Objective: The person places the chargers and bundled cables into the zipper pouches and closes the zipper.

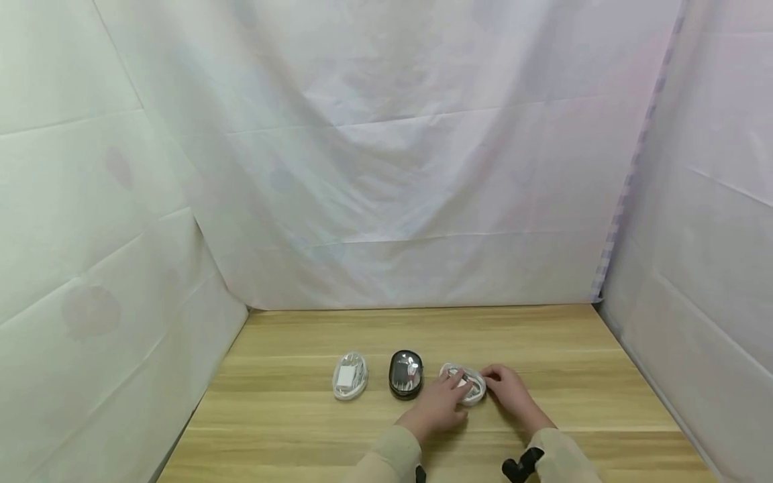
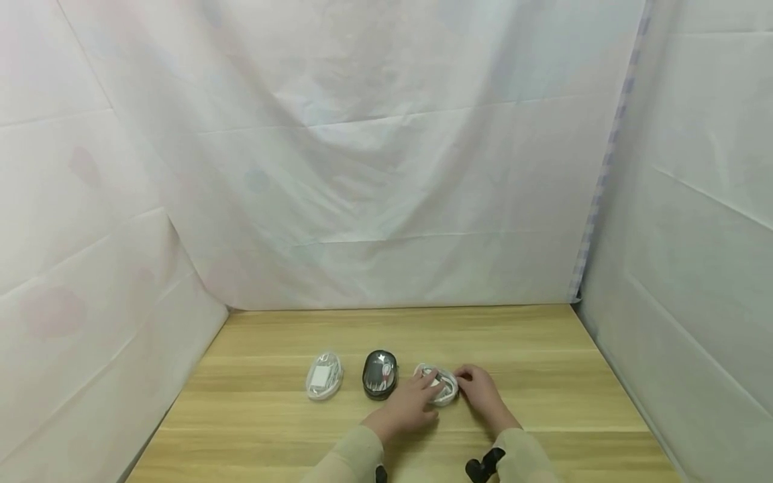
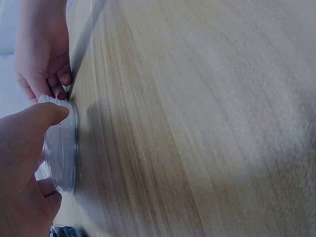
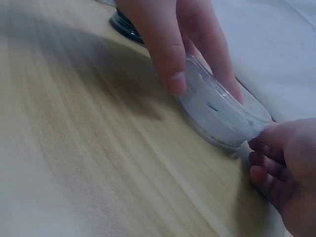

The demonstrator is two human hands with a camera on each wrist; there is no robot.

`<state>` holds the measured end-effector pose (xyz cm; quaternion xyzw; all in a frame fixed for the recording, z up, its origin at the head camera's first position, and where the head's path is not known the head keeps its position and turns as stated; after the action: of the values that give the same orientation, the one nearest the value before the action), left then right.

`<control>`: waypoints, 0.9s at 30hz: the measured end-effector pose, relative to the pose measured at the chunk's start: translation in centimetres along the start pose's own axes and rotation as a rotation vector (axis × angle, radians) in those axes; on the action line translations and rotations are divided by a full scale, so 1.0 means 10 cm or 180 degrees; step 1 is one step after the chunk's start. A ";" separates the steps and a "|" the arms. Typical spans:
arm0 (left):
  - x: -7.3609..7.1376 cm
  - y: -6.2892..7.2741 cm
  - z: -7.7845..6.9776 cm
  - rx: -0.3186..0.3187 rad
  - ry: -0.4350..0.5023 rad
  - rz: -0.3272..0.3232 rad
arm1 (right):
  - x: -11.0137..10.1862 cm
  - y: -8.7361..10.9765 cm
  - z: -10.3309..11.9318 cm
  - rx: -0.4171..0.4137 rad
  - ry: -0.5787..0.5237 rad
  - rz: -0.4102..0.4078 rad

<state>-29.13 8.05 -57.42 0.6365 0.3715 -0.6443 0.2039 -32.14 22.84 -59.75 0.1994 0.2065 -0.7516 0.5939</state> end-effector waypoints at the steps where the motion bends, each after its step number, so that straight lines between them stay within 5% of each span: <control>1: 0.00 0.00 0.00 0.0000 0.0009 0.0001 | 0.00 0.00 -0.01 0.0028 0.0011 -0.0002; 6: 0.00 0.00 0.02 -0.0037 0.0051 0.0032 | -0.02 -0.04 -0.06 0.0208 -0.0070 0.0015; 13: -0.01 0.00 0.03 -0.0063 0.0003 0.0071 | 0.03 -0.02 -0.12 0.0553 -0.0610 0.0207; 27: 0.01 0.02 0.02 -0.0122 -0.0096 0.0097 | 0.08 0.04 -0.17 0.0378 -0.0827 0.0557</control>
<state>-29.07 7.80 -57.53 0.6283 0.3710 -0.6435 0.2315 -31.83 23.00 -61.62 0.1525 0.0650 -0.7273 0.6660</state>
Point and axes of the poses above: each hand's wrist, its own y-axis away from the middle knuckle, its own x-axis out of the palm, z = x × y, the point moved 8 cm from there along -y, towards the middle knuckle, and after that the axes turned 13 degrees about -z, right-handed, at the moved point
